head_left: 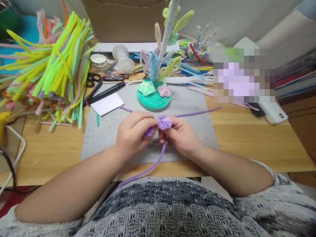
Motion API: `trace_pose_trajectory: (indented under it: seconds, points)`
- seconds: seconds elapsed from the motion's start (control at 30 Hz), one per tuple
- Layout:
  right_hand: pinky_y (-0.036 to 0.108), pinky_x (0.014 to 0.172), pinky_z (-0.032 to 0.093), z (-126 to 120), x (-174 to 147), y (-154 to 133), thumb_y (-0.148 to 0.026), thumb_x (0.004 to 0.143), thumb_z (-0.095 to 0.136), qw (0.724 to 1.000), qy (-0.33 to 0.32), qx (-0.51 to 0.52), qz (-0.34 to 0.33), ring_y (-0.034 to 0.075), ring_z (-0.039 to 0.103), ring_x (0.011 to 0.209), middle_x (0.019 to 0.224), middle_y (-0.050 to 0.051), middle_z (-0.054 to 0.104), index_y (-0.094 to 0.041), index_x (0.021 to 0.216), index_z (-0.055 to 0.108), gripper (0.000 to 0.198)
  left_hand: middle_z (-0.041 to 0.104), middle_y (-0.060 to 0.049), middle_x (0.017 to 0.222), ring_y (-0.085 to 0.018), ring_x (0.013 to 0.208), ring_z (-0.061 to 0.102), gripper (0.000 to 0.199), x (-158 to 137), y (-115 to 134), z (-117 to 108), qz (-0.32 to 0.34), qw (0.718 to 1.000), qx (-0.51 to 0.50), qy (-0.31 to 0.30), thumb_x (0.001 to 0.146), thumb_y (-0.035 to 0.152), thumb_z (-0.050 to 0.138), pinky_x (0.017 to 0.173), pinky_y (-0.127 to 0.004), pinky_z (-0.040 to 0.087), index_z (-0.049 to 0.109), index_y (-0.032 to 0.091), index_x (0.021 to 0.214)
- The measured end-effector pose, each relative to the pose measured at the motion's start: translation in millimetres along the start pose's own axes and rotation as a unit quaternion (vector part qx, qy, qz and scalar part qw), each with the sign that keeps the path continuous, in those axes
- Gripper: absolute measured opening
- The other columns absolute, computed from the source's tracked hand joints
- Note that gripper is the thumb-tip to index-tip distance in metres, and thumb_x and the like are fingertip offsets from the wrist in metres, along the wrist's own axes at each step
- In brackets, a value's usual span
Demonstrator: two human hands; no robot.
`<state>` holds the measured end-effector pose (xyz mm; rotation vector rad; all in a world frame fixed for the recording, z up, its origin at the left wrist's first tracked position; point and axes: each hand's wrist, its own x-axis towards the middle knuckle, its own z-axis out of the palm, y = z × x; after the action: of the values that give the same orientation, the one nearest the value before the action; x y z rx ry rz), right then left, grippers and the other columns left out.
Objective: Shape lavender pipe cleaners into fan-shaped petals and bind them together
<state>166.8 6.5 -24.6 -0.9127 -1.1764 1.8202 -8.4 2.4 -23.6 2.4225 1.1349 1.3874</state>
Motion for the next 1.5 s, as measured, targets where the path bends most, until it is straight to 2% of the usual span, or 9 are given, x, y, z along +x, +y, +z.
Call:
trace_pose_trajectory:
  seconds: [0.4,0.47,0.6,0.77,0.87,1.0,1.07,1.3,1.5]
  points:
    - [0.022,0.05,0.044,1.8,-1.4,-6.1,-0.046,0.081,0.068,0.996,-0.055,-0.061,-0.045,0.008,0.055,0.05,0.057,-0.004,0.06,-0.019,0.07,0.06,0.03,0.07,-0.005,0.09,-0.016,0.083,0.065,0.023,-1.8,7.0,-5.8,0.043,0.995,-0.067,0.056,0.08,0.009,0.064,0.074,-0.029,0.053,0.063,0.021,0.1]
    - [0.021,0.049,0.044,1.4,-1.7,-5.6,-0.045,0.081,0.068,0.996,-0.048,-0.061,-0.039,0.007,0.054,0.05,0.057,-0.004,0.059,-0.019,0.073,0.06,0.028,0.07,-0.005,0.09,-0.015,0.082,0.065,0.02,-1.2,9.4,-4.6,-0.003,0.995,-0.084,0.05,0.081,0.011,0.063,0.074,-0.029,0.053,0.063,0.022,0.098]
    - [0.02,0.044,0.043,-1.9,-1.4,-3.6,-0.042,0.081,0.068,0.999,-0.013,-0.05,0.002,0.007,0.052,0.045,0.056,-0.006,0.059,-0.019,0.078,0.058,0.025,0.071,-0.003,0.089,-0.014,0.079,0.064,0.015,2.4,12.6,1.3,-0.194,0.972,-0.132,0.024,0.083,0.017,0.062,0.074,-0.028,0.053,0.065,0.021,0.097]
    - [0.017,0.036,0.035,-6.3,2.8,-1.5,-0.039,0.085,0.061,0.997,0.038,-0.047,0.046,0.006,0.048,0.036,0.047,-0.006,0.057,-0.018,0.07,0.055,0.026,0.07,-0.002,0.08,-0.013,0.069,0.064,0.011,5.3,6.9,12.8,-0.39,0.87,-0.3,-0.028,0.08,0.027,0.066,0.062,-0.025,0.051,0.065,0.018,0.086]
    - [0.017,0.032,0.031,-5.0,4.3,-1.5,-0.037,0.085,0.059,0.995,0.062,-0.044,0.065,0.006,0.044,0.031,0.041,-0.007,0.052,-0.019,0.065,0.053,0.028,0.07,-0.002,0.082,-0.013,0.07,0.064,0.018,3.5,5.1,17.8,-0.414,0.843,-0.341,-0.039,0.076,0.028,0.07,0.063,-0.025,0.051,0.063,0.017,0.088]
    - [0.018,0.033,0.032,-1.0,1.6,-2.6,-0.034,0.084,0.061,0.992,0.081,-0.089,0.03,0.005,0.043,0.031,0.039,-0.008,0.049,-0.019,0.057,0.049,0.033,0.07,-0.002,0.08,-0.013,0.071,0.065,0.018,1.7,8.4,18.5,-0.402,0.867,-0.293,-0.021,0.075,0.029,0.072,0.066,-0.025,0.051,0.066,0.017,0.086]
    - [0.018,0.033,0.032,-0.3,0.1,-2.8,-0.033,0.084,0.061,0.991,0.08,-0.106,0.019,0.005,0.043,0.031,0.04,-0.007,0.049,-0.019,0.055,0.048,0.035,0.07,-0.002,0.076,-0.012,0.067,0.063,0.016,2.2,9.3,17.8,-0.415,0.865,-0.283,-0.008,0.075,0.03,0.072,0.062,-0.024,0.051,0.068,0.016,0.082]
    - [0.018,0.033,0.031,-3.5,1.4,-1.9,-0.034,0.085,0.061,0.991,0.076,-0.104,0.03,0.005,0.044,0.031,0.041,-0.007,0.051,-0.019,0.055,0.05,0.035,0.07,-0.001,0.067,-0.01,0.056,0.058,0.021,5.8,1.3,20.0,-0.522,0.769,-0.368,-0.021,0.068,0.033,0.078,0.055,-0.023,0.047,0.07,0.015,0.074]
    - [0.019,0.032,0.031,-1.3,1.3,-4.6,-0.033,0.084,0.059,0.99,0.059,-0.124,0.041,0.005,0.042,0.031,0.042,-0.007,0.05,-0.018,0.055,0.049,0.034,0.068,-0.001,0.064,-0.009,0.054,0.056,0.024,6.4,1.4,19.5,-0.537,0.769,-0.347,-0.015,0.068,0.036,0.076,0.053,-0.022,0.044,0.069,0.013,0.071]
